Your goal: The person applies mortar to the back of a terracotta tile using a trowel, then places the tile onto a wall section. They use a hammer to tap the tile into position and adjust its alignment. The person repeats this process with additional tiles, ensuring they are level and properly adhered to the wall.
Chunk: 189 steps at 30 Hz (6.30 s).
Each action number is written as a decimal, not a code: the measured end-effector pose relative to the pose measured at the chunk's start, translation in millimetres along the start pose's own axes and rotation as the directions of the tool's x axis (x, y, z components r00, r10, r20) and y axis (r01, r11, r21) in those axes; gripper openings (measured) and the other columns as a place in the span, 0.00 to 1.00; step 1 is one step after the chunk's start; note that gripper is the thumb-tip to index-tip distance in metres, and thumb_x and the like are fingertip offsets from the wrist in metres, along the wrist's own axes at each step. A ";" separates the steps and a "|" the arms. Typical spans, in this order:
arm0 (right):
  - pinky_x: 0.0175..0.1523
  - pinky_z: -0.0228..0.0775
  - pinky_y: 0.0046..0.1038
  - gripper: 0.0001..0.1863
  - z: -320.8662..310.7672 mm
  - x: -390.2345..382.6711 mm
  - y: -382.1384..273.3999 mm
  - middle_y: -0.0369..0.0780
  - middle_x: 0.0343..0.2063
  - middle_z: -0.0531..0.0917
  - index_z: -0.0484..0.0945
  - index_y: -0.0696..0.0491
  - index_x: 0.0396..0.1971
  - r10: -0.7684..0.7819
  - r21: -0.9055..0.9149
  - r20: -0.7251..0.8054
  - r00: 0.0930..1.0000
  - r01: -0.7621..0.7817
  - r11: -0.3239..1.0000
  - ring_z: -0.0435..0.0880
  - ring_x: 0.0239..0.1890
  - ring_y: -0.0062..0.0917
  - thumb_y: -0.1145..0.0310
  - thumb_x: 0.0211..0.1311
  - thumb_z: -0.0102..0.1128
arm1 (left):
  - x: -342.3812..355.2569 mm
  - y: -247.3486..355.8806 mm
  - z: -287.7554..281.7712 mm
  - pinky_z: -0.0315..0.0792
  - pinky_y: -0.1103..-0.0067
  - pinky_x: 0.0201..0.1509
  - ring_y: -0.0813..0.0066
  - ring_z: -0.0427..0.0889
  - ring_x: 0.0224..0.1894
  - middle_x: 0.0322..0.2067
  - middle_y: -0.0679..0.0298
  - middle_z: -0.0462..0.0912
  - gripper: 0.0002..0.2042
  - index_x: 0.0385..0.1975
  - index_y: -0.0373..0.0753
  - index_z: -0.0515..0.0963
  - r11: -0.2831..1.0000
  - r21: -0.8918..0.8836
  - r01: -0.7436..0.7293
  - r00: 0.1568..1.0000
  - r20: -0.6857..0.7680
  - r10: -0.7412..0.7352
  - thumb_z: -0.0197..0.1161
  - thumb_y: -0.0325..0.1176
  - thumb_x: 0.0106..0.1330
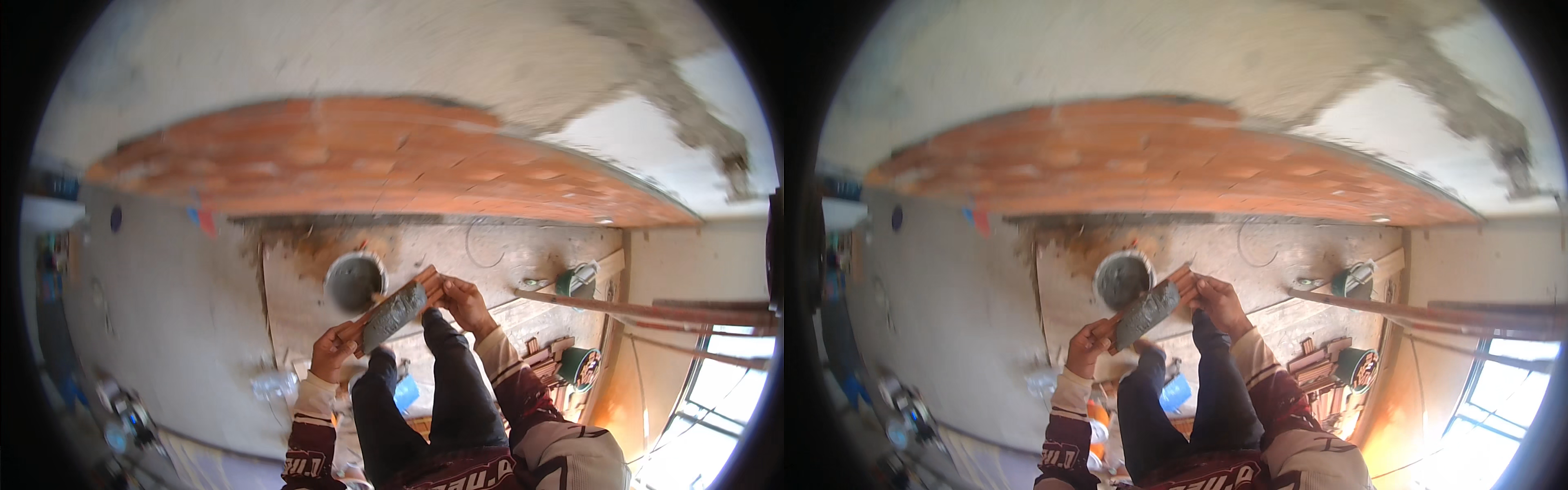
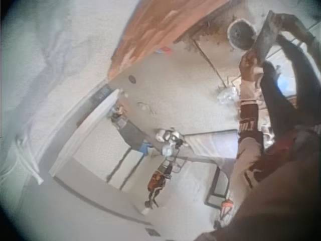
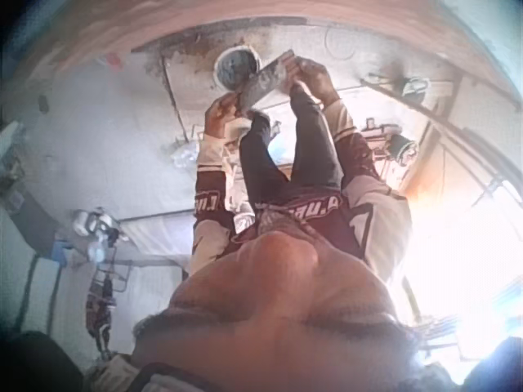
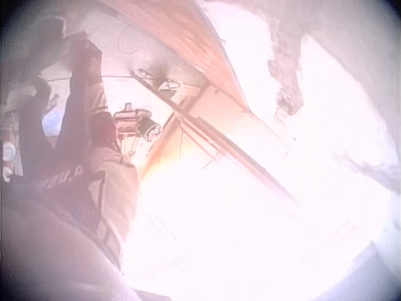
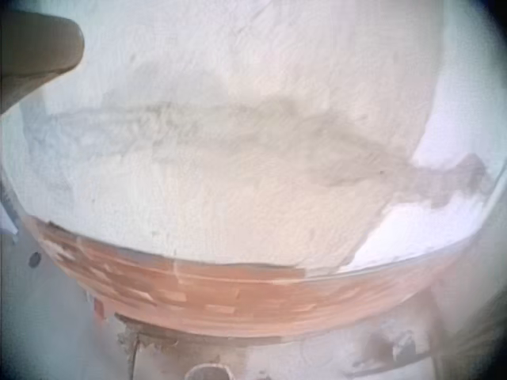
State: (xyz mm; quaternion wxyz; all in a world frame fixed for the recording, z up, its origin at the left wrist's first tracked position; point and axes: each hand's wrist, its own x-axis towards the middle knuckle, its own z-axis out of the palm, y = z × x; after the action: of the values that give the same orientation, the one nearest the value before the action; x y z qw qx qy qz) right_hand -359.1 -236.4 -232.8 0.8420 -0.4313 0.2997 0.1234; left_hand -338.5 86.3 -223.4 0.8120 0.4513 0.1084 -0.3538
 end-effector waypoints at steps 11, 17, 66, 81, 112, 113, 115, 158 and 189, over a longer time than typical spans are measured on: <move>0.42 0.75 0.23 0.15 -84.1 -55.2 -175.3 0.37 0.37 0.82 0.77 0.60 0.44 -0.501 0.020 -0.352 0.791 0.541 0.841 0.80 0.34 0.20 0.65 0.71 0.47 | 149.5 40.5 212.2 0.74 0.77 0.42 0.75 0.80 0.40 0.40 0.63 0.79 0.12 0.47 0.36 0.73 0.999 0.050 -0.019 0.999 -0.036 0.021 0.58 0.24 0.64; 0.42 0.76 0.23 0.18 -95.4 -35.5 -240.6 0.38 0.40 0.80 0.72 0.60 0.53 -0.518 0.077 -0.331 0.788 0.570 0.818 0.80 0.38 0.20 0.67 0.69 0.48 | 187.8 79.8 286.1 0.73 0.71 0.45 0.78 0.75 0.38 0.35 0.73 0.75 0.15 0.51 0.44 0.73 0.991 0.118 -0.061 0.982 -0.170 0.081 0.57 0.26 0.64; 0.28 0.77 0.24 0.19 -68.4 -2.9 -302.8 0.44 0.23 0.81 0.76 0.65 0.28 -0.483 -0.071 -0.395 0.781 0.498 0.864 0.81 0.22 0.25 0.63 0.68 0.47 | 180.7 199.9 359.1 0.54 0.63 0.51 0.64 0.69 0.44 0.31 0.63 0.75 0.06 0.28 0.44 0.72 -0.523 0.805 -0.281 0.675 0.553 0.488 0.60 0.26 0.52; 0.26 0.75 0.21 0.17 -64.7 4.2 -323.6 0.43 0.26 0.82 0.79 0.63 0.36 -0.413 -0.018 -0.373 0.831 0.439 0.898 0.79 0.21 0.21 0.64 0.70 0.47 | 190.7 190.2 347.5 0.56 0.65 0.51 0.63 0.70 0.39 0.28 0.63 0.73 0.12 0.26 0.42 0.69 -0.510 0.807 -0.297 0.724 0.539 0.432 0.68 0.27 0.49; 0.39 0.80 0.23 0.11 -87.4 4.4 -349.2 0.42 0.28 0.79 0.74 0.67 0.34 -0.459 -0.267 -0.033 0.888 0.435 0.860 0.81 0.30 0.22 0.72 0.66 0.51 | 215.8 193.5 336.3 0.69 0.66 0.43 0.54 0.73 0.37 0.28 0.54 0.74 0.04 0.25 0.35 0.69 -0.532 0.748 -0.397 0.654 0.637 0.408 0.55 0.21 0.52; 0.40 0.80 0.23 0.11 -89.8 4.7 -347.8 0.42 0.29 0.80 0.74 0.67 0.34 -0.462 -0.260 -0.014 0.887 0.443 0.858 0.81 0.31 0.21 0.73 0.66 0.51 | 215.5 193.2 335.7 0.69 0.66 0.43 0.54 0.73 0.37 0.28 0.54 0.74 0.03 0.25 0.35 0.69 -0.534 0.748 -0.395 0.655 0.636 0.407 0.55 0.21 0.53; 0.35 0.77 0.22 0.12 -95.7 10.0 -344.9 0.41 0.26 0.79 0.74 0.67 0.32 -0.500 -0.355 -0.005 0.866 0.466 0.811 0.80 0.28 0.21 0.71 0.65 0.50 | 217.0 193.6 336.2 0.68 0.65 0.37 0.52 0.72 0.34 0.26 0.55 0.73 0.06 0.25 0.35 0.68 -0.524 0.733 -0.433 0.599 0.669 0.441 0.58 0.21 0.50; 0.36 0.64 0.38 0.09 -93.3 8.6 -321.2 0.49 0.26 0.77 0.79 0.59 0.33 -0.877 -0.850 0.050 0.478 0.481 0.214 0.74 0.31 0.43 0.69 0.61 0.56 | 217.7 203.4 325.1 0.73 0.67 0.45 0.55 0.76 0.42 0.38 0.55 0.79 0.12 0.37 0.35 0.77 -0.496 0.721 -0.484 0.645 0.677 0.354 0.58 0.20 0.51; 0.35 0.62 0.39 0.07 -86.6 11.8 -320.0 0.48 0.21 0.75 0.80 0.57 0.28 -0.897 -0.905 0.100 0.431 0.414 0.098 0.71 0.28 0.41 0.69 0.59 0.57 | 216.5 198.7 333.5 0.75 0.70 0.43 0.60 0.78 0.41 0.37 0.60 0.81 0.07 0.32 0.36 0.79 -0.581 0.709 -0.399 0.632 0.672 0.385 0.57 0.21 0.54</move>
State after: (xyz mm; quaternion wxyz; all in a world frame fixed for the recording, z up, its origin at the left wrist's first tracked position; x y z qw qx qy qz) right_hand -235.1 -497.5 -70.1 0.3624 -0.8763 0.1590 -0.2747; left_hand -95.5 -218.9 -10.5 0.1720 0.8840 -0.4231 0.0999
